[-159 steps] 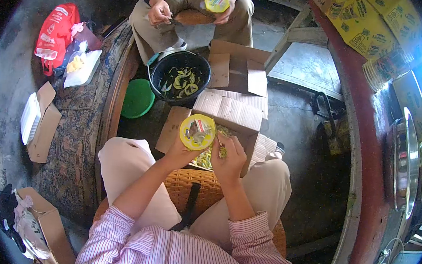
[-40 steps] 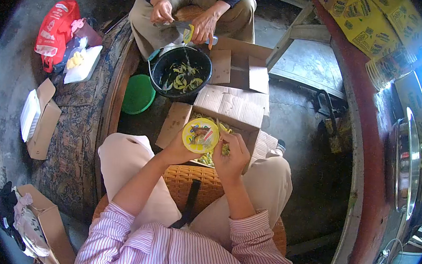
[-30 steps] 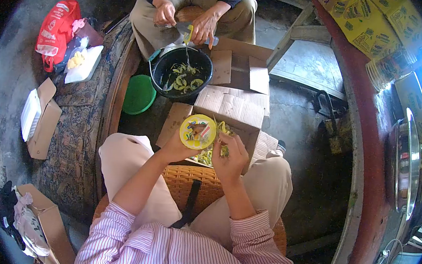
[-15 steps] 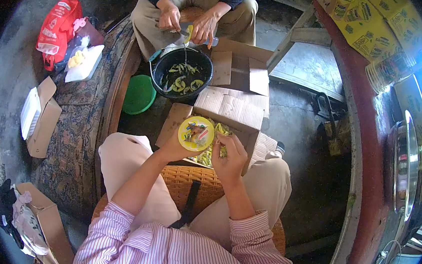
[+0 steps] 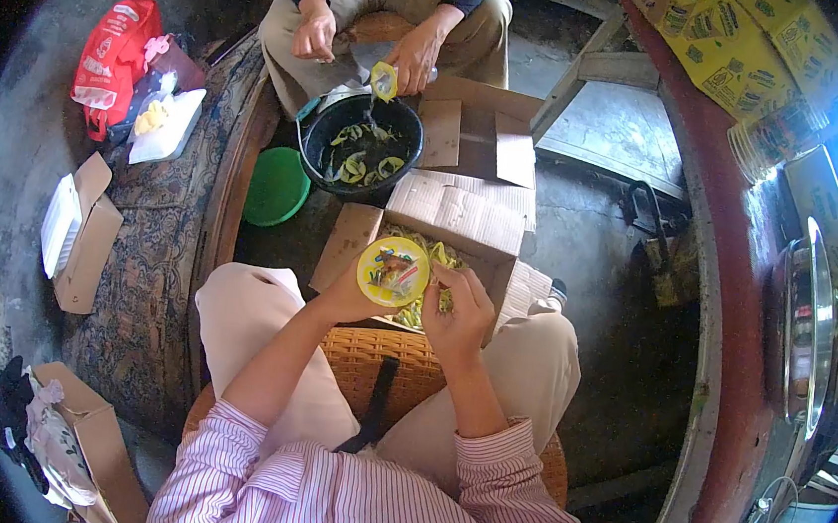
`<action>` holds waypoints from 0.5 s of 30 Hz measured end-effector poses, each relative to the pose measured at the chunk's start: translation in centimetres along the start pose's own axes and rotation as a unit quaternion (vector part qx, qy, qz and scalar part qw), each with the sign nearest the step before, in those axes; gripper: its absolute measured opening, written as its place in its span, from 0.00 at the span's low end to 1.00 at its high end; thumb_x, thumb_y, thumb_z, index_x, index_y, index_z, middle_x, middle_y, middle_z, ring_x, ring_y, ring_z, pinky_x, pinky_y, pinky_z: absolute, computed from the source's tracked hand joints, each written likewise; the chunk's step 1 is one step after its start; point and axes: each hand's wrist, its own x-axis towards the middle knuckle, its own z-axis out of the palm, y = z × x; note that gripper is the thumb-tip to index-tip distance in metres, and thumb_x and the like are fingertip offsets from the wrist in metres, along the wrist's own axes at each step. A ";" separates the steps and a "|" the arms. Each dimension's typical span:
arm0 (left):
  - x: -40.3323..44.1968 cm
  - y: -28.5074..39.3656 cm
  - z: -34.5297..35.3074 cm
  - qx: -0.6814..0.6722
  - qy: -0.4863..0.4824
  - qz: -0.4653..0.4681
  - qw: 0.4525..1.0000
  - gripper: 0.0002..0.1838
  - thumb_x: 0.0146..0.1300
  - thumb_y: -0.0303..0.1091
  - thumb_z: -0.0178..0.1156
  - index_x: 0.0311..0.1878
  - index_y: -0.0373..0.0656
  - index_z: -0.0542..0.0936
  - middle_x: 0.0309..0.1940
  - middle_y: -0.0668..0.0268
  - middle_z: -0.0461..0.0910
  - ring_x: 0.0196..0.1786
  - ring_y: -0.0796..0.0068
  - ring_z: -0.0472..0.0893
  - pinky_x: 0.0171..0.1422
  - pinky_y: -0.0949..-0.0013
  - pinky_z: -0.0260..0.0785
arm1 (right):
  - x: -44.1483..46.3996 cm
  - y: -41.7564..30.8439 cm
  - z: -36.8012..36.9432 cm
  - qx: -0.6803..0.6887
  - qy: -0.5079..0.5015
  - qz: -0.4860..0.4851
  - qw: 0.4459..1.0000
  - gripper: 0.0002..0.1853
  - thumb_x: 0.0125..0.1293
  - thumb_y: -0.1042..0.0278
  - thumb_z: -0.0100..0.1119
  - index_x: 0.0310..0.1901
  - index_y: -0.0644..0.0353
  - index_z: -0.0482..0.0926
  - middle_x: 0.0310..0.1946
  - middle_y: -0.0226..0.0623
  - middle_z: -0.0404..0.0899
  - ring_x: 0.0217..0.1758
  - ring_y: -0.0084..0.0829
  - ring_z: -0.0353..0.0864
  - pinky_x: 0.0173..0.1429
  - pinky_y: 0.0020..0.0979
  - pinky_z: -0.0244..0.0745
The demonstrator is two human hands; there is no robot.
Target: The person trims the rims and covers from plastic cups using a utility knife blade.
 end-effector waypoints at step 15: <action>-0.2 0.1 -0.5 0.004 -0.029 -0.003 1.000 0.44 0.35 0.28 0.74 0.59 0.42 0.62 0.52 0.65 0.71 0.55 0.74 0.71 0.60 0.69 0.64 | -0.1 0.0 -0.1 0.014 -0.010 0.003 1.000 0.08 0.46 0.85 0.57 0.31 0.68 0.76 0.23 0.40 0.75 0.25 0.30 0.76 0.29 0.24 0.69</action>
